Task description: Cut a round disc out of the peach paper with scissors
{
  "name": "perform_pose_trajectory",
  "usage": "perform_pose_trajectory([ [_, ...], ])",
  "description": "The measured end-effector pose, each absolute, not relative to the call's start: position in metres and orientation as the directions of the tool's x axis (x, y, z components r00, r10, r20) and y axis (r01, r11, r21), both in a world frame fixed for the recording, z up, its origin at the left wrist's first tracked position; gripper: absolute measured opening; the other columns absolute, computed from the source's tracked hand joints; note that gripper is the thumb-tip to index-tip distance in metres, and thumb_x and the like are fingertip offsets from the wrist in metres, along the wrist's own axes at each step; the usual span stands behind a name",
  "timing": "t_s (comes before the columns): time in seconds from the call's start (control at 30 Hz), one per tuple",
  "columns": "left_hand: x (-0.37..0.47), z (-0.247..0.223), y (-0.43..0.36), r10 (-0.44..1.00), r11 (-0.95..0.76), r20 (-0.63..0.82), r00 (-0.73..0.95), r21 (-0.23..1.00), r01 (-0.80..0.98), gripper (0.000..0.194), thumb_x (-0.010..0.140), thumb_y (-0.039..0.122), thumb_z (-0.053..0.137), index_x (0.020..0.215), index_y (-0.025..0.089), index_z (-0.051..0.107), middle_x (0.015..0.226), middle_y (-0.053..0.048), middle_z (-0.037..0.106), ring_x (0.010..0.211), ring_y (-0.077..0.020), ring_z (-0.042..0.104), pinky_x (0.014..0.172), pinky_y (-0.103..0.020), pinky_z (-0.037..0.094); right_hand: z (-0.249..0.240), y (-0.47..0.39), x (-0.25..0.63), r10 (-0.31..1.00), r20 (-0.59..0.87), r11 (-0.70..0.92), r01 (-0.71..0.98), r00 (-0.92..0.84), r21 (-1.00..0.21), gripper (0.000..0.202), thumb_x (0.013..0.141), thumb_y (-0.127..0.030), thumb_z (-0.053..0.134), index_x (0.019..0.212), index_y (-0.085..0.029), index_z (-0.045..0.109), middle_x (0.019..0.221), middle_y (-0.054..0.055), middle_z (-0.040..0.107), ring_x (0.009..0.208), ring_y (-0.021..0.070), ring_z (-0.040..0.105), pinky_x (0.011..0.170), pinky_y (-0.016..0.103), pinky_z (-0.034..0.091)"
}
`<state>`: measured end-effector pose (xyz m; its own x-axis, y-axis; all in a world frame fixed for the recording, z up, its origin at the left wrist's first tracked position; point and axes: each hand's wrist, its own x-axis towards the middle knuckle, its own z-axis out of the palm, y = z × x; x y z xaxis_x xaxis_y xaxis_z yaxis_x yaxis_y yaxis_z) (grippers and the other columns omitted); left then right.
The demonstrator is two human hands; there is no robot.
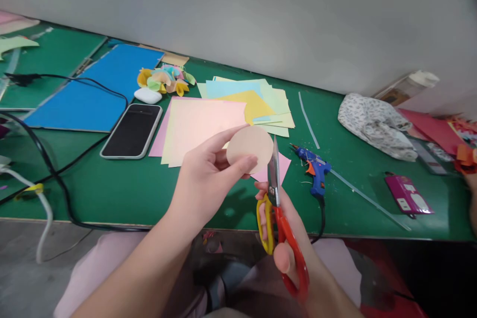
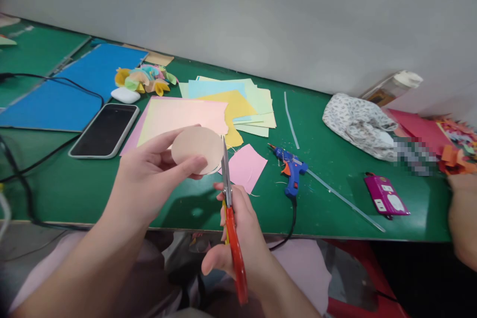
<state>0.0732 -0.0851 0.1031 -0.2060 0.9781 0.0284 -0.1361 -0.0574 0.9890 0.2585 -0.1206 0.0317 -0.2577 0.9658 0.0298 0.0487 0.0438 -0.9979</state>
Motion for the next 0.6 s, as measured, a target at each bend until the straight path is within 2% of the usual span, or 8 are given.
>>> perform_pose_trajectory([
  [0.17,0.072,0.105,-0.085,0.987,-0.036,0.01,-0.161,0.986,-0.162,0.052,0.067,0.007,0.096,0.115,0.027,0.087,0.077,0.007,0.083,0.056,-0.0068,0.071,0.056,-0.01,0.061,0.032,-0.12,0.26,0.967,0.083,0.103,0.073,-0.242,-0.992,0.118,0.046,-0.111,0.065,0.129,-0.027,0.073,0.101,0.007,0.066,0.072,0.0218,0.058,0.062,0.035,0.054],
  [0.33,0.072,0.103,-0.084,0.991,-0.018,-0.008,-0.137,0.981,-0.192,0.053,0.068,0.007,0.095,0.116,0.029,0.087,0.08,0.008,0.084,0.061,-0.0086,0.074,0.058,-0.012,0.063,0.042,-0.124,0.26,0.973,0.041,0.064,0.097,-0.226,-0.993,0.11,0.055,-0.109,0.063,0.129,-0.028,0.073,0.107,0.008,0.063,0.077,0.0229,0.058,0.068,0.036,0.055],
  [0.47,0.071,0.101,-0.083,0.99,-0.014,-0.013,-0.141,0.982,-0.188,0.056,0.069,0.009,0.095,0.12,0.03,0.086,0.083,0.007,0.085,0.065,-0.0103,0.075,0.06,-0.014,0.065,0.05,-0.127,0.258,0.979,0.02,0.038,0.083,-0.203,-0.996,0.101,0.06,-0.105,0.068,0.126,-0.028,0.075,0.098,0.004,0.062,0.074,0.0218,0.056,0.071,0.035,0.053],
  [0.6,0.07,0.1,-0.084,0.989,-0.012,-0.015,-0.15,0.984,-0.175,0.055,0.07,0.011,0.095,0.121,0.03,0.086,0.083,0.005,0.085,0.066,-0.0109,0.076,0.061,-0.015,0.066,0.05,-0.129,0.258,0.978,0.018,0.03,0.054,-0.207,-0.998,0.097,0.06,-0.104,0.07,0.123,-0.03,0.076,0.093,0.002,0.06,0.084,0.0249,0.061,0.077,0.035,0.053],
])
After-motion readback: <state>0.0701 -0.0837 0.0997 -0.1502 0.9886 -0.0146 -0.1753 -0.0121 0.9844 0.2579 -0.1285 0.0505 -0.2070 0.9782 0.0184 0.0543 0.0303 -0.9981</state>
